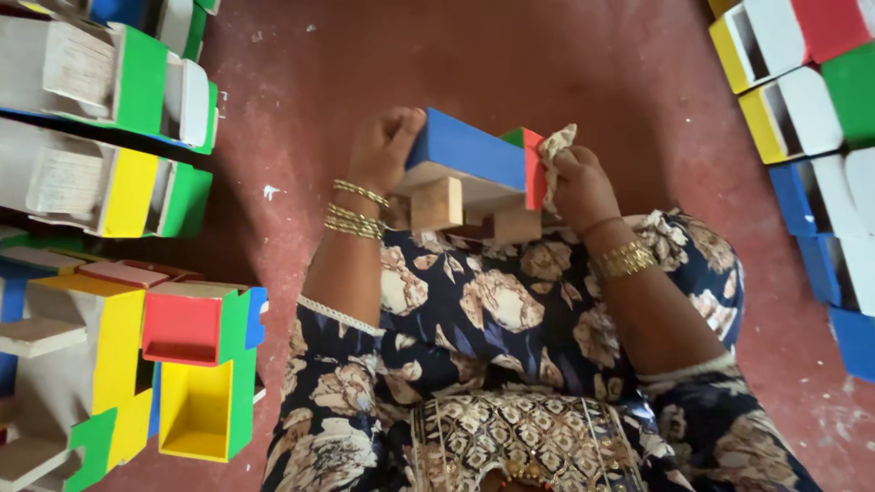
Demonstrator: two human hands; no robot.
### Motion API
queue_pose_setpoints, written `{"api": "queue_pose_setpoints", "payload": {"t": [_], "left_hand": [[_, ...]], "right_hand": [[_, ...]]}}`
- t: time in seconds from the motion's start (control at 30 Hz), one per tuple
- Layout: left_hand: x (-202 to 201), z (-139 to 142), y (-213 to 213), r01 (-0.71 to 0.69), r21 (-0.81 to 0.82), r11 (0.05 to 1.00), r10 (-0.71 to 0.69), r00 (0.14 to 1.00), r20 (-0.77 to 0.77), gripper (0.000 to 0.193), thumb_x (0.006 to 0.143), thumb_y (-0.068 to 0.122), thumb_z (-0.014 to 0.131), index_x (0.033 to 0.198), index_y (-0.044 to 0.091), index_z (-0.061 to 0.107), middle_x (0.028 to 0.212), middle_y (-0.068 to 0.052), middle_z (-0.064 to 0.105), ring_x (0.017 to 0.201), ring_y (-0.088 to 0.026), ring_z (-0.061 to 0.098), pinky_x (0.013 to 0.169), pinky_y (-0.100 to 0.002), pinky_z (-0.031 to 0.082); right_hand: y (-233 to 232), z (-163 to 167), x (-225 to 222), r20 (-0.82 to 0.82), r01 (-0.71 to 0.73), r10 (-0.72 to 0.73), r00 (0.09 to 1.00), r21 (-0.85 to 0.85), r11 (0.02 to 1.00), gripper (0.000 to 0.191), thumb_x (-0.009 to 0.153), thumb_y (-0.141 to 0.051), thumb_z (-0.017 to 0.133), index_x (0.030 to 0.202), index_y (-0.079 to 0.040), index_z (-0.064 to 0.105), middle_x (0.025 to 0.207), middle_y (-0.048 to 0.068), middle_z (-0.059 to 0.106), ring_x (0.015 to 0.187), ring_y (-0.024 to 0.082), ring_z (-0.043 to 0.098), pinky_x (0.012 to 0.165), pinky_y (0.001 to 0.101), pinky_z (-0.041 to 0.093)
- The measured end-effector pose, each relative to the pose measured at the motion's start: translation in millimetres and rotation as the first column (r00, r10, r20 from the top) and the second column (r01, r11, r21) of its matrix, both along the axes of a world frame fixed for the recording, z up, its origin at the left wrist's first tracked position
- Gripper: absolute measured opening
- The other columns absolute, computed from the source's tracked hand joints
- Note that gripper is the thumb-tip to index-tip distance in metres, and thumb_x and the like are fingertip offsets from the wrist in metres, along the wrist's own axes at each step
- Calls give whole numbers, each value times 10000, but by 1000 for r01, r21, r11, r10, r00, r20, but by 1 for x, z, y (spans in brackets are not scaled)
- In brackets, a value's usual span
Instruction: The person sits on the floor and wipes painted wooden toy boxes and toy pieces one at a time with a cloth, turning each item to clean its outer and inner surfaces, then sets it aside and picks up the next piece.
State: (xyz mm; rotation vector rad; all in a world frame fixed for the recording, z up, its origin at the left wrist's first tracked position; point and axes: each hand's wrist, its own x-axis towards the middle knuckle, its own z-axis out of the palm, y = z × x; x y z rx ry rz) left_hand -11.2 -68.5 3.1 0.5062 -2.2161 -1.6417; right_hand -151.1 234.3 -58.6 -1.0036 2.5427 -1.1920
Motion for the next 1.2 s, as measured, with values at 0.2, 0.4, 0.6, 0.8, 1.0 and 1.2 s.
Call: {"api": "queue_pose_setpoints", "payload": {"t": [0.2, 0.4, 0.6, 0.8, 1.0, 1.2], "left_hand": [[-6, -1, -1, 21, -43, 999, -19, 999, 41, 545, 1004, 528, 630, 744, 50, 650, 633, 25, 499, 616, -50, 470, 547, -317, 391], [4, 22, 22, -101, -197, 975, 92, 994, -53, 553, 980, 525, 639, 698, 48, 642, 578, -43, 492, 542, -114, 511, 522, -336, 411], [-6, 35, 37, -224, -373, 900, 177, 972, -154, 535, 991, 503, 605, 693, 70, 702, 627, -110, 624, 572, -258, 639, 544, -383, 467], [-3, 27, 31, -246, -350, 904, 223, 969, -105, 542, 1010, 502, 564, 728, 61, 707, 625, -126, 627, 575, -288, 666, 553, -392, 479], [-9, 23, 21, -256, -369, 893, 238, 967, -95, 553, 1043, 472, 535, 721, 42, 665, 616, -140, 598, 554, -285, 631, 545, -412, 443], [-4, 29, 25, -248, -397, 884, 145, 951, -273, 493, 1059, 431, 558, 767, 52, 675, 658, -117, 615, 584, -270, 634, 537, -393, 459]], "right_hand": [[6, -25, -35, -110, 116, -86, 990, 306, 945, 172, 903, -188, 696, 994, -64, 774, 1041, 212, 701, 1029, 416, 650, 910, 498, 526], [-11, 30, -12, -206, 90, -132, 970, -204, 975, 220, 968, -121, 668, 1170, -62, 734, 1194, 214, 685, 1073, 370, 689, 912, 425, 574], [-40, 111, 52, -352, -311, 199, 915, -297, 903, 247, 950, -45, 712, 1197, -32, 715, 1358, 217, 628, 1188, 363, 664, 980, 408, 562], [-61, 72, 54, -408, -319, 203, 890, -239, 917, 272, 859, 5, 715, 1128, -32, 695, 1384, 217, 604, 1257, 403, 619, 1044, 448, 529], [-47, -23, -44, -64, 28, -38, 997, -158, 987, 198, 870, -107, 684, 1048, -36, 737, 1110, 184, 704, 1013, 326, 700, 826, 394, 561], [-31, -33, -64, 92, 151, -135, 987, -195, 969, 159, 931, -110, 676, 1063, -44, 736, 1006, 206, 718, 940, 365, 700, 782, 433, 563]]}}
